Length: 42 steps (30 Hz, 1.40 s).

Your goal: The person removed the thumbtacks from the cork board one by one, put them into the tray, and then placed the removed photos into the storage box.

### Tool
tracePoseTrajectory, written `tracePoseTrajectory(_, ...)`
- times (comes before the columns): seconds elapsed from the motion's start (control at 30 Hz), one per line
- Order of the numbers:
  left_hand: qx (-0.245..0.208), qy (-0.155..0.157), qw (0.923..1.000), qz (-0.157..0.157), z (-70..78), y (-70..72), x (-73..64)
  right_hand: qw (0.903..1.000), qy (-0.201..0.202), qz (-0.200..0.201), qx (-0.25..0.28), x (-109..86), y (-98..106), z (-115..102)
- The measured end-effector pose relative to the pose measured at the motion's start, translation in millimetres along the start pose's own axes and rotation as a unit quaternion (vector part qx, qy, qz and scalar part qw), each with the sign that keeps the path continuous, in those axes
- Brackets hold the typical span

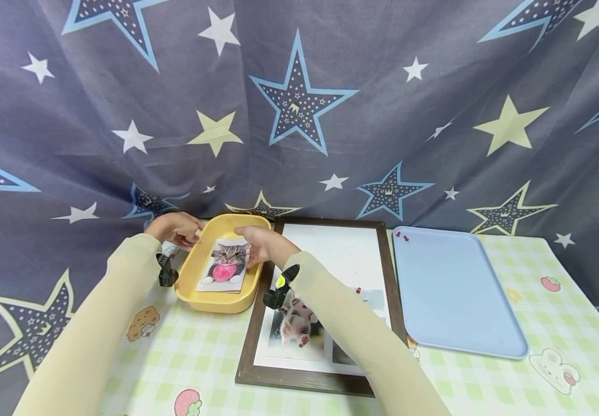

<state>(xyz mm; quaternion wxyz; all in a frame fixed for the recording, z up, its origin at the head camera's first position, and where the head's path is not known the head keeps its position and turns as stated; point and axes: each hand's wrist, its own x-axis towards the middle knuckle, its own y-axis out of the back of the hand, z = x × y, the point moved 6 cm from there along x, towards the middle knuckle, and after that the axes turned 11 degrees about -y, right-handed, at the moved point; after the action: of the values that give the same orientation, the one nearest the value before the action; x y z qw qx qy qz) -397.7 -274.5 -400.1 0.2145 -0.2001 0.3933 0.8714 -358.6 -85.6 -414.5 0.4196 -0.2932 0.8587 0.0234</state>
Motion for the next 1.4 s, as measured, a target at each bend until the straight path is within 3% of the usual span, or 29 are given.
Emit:
tracePoseTrajectory(0.53, 0.003, -0.005, 1.0, 0.003, 0.4, -0.5, -1.6, 0.9996, 0.005, 0.021, 0.018, -3.3, 2.3, 1.0)
tracePoseTrajectory(0.7, 0.006, -0.006, 0.9999, 0.007, 1.5, 0.5, -2.9, 0.9997, 0.016, 0.02, 0.0, -5.9, 3.6, 0.6)
tracePoseTrajectory(0.93, 0.015, -0.006, 0.9998, 0.014, 1.7, 1.4, -2.0, 0.9968, 0.051, 0.013, -0.06, -7.8, 4.2, 0.4)
tracePoseTrajectory(1.13, 0.017, 0.0, 0.9994, 0.031, 6.2, -0.2, -3.7, 0.9883, 0.099, 0.019, -0.115, -13.3, 6.7, -0.8)
tracePoseTrajectory(1.4, 0.001, 0.01, 0.9952, 0.097, 9.6, 3.3, -5.2, 0.9725, 0.167, 0.019, -0.161, -32.2, 9.5, -0.1)
